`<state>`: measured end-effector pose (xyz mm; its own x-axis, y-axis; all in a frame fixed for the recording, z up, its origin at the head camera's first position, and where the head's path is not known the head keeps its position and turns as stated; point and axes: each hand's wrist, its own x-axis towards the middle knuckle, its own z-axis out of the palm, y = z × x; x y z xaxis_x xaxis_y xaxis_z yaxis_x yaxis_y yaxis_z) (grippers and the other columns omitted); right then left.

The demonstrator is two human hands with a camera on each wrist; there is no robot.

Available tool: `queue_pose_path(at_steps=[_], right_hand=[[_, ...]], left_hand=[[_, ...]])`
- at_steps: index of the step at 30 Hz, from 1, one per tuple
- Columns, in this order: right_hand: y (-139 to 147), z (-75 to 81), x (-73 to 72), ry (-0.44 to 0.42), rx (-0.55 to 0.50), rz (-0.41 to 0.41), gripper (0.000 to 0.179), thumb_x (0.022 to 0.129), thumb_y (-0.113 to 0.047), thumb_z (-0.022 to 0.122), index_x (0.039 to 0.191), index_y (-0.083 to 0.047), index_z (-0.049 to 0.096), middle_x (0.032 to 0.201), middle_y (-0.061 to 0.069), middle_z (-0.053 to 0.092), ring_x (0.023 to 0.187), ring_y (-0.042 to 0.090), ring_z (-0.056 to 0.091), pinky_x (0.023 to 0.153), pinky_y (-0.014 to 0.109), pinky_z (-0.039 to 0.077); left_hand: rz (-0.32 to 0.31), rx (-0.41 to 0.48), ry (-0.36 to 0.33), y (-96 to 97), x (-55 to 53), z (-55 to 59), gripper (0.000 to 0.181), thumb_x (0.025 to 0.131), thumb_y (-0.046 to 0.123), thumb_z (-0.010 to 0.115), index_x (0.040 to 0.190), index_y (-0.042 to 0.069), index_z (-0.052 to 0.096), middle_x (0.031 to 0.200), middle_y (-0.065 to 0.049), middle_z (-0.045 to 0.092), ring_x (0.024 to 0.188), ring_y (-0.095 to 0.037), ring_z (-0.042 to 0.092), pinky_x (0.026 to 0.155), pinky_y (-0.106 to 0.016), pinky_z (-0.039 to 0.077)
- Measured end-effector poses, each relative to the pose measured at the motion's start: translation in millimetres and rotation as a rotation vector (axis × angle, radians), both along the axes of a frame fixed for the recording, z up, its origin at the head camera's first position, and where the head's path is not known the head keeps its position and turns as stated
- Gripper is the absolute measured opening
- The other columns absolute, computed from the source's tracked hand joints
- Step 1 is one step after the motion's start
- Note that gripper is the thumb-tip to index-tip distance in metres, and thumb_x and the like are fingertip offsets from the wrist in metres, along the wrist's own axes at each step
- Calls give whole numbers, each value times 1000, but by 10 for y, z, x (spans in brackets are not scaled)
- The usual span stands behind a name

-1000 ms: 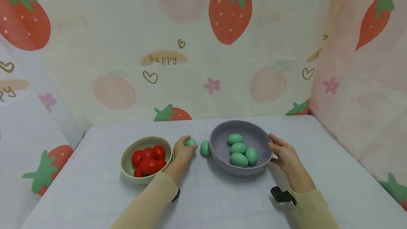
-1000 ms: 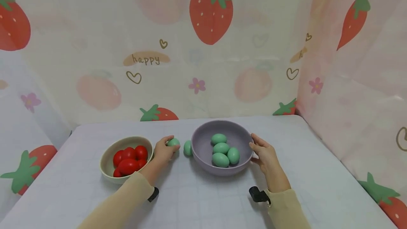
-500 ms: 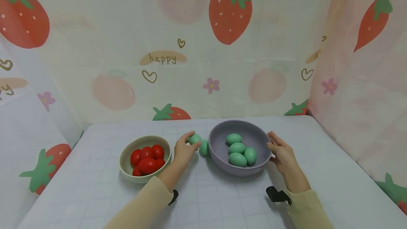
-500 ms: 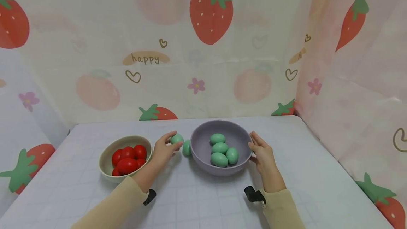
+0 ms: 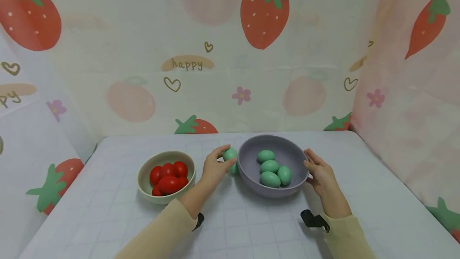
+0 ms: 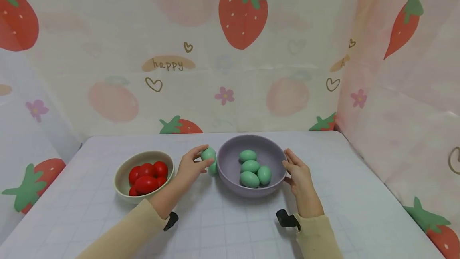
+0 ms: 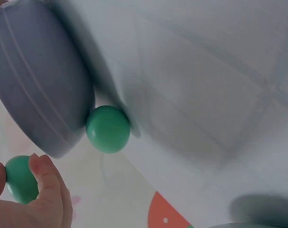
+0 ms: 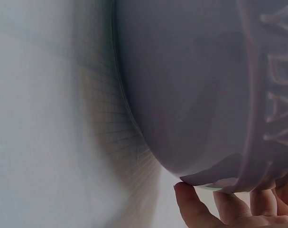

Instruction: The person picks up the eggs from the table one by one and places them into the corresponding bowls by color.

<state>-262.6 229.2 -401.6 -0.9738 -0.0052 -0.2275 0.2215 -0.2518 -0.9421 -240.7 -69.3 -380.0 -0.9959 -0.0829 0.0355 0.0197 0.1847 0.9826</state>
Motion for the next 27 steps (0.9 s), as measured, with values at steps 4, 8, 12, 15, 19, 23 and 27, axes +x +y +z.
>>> queue_pose_path(at_steps=[4,8,12,15,19,23,27], right_hand=[[7,2,3,-11,12,-6,62,105,1,41,160,-10,14,166,3,10,154,23,11,122,58,16],[5,5,6,-14,19,-5,62,105,1,42,159,-9,15,166,4,11,154,24,12,122,59,17],[11,21,-13,-17,16,-12,62,104,1,43,158,-9,16,165,4,12,153,24,14,122,58,18],[21,27,-18,-13,13,-13,62,104,2,44,158,-9,15,165,3,12,153,24,14,122,57,18],[26,27,-23,-12,11,-8,63,104,2,43,159,-9,14,166,3,11,154,24,13,122,57,18],[24,20,-23,-18,13,-5,63,104,1,43,159,-9,14,166,3,10,154,24,12,121,58,17],[21,25,-17,-28,17,-11,63,104,2,44,159,-9,16,166,4,12,154,24,13,121,59,17]], left_hand=[[-37,21,3,54,-3,13,47,93,5,70,138,0,58,139,-26,57,76,-9,56,66,-20,51],[-54,47,0,99,-3,13,47,92,3,71,138,-1,58,139,-26,56,77,-11,55,65,-20,52],[-78,54,-18,151,-20,64,48,92,4,71,138,1,59,139,-23,56,80,-13,55,68,-21,52],[-101,21,-24,207,-38,119,48,92,5,71,138,3,59,139,-21,57,84,-14,56,69,-22,53],[-145,-43,-10,294,-66,172,48,90,4,72,137,4,60,138,-21,57,85,-16,58,66,-22,51],[-255,-65,-19,373,-101,169,48,89,1,72,136,4,60,137,-21,58,90,-17,61,62,-23,52],[-433,-71,-60,428,-144,144,49,89,2,72,137,6,61,137,-17,58,96,-16,61,67,-25,54]])
